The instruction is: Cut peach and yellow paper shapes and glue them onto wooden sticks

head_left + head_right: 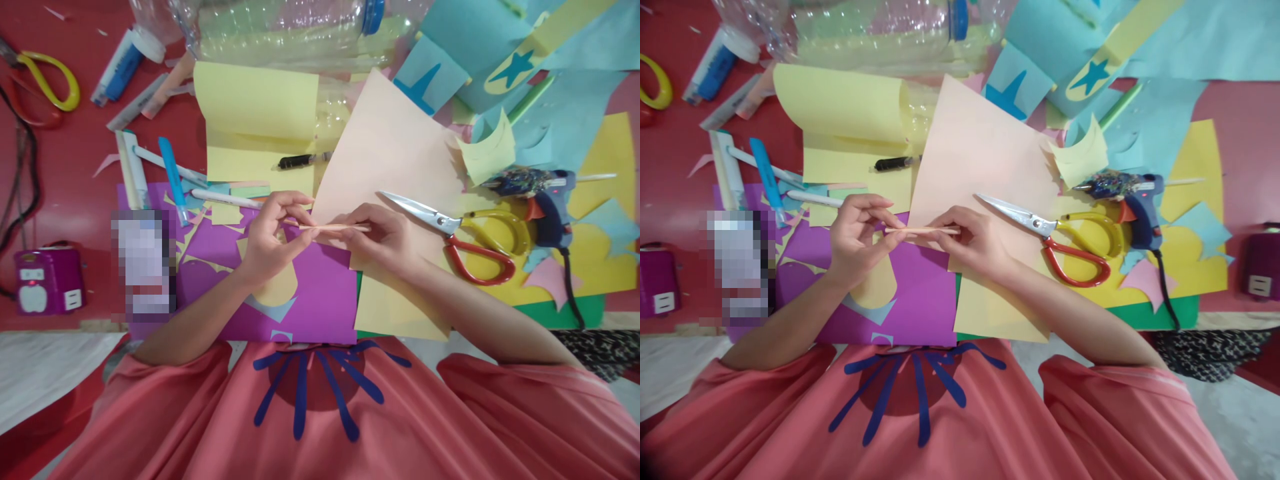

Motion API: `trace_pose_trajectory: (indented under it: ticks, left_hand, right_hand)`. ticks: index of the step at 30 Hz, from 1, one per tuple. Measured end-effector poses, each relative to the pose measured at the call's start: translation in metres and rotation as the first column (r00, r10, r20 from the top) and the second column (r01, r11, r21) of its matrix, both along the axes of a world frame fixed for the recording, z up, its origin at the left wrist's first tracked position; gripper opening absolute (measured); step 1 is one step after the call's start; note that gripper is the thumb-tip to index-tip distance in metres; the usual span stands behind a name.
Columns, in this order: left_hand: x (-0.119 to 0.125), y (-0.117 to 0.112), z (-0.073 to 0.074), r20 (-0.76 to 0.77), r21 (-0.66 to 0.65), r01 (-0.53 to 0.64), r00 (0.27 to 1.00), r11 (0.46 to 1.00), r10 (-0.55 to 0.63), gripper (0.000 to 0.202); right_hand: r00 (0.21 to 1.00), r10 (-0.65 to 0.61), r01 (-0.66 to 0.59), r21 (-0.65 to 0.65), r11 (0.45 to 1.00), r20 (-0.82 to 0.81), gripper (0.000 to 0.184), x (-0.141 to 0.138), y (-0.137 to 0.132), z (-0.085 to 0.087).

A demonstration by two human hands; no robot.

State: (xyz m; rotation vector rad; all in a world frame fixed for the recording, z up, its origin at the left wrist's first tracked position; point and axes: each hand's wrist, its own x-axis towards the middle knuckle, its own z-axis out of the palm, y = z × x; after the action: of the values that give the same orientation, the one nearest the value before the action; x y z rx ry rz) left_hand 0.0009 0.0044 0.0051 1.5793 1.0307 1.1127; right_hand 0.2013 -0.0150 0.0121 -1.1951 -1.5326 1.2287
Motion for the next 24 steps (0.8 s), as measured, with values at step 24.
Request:
trace_pose_trajectory:
  ticks: [24]
  left_hand:
    - [-0.0008,0.0047,-0.0045,0.125,0.058,0.053,0.99,0.997,-0.06,0.032]
  right_hand:
    - [0.998,-0.051,0.051,-0.003,0.999,-0.044,0.007,0.0004,-0.0036,-0.009]
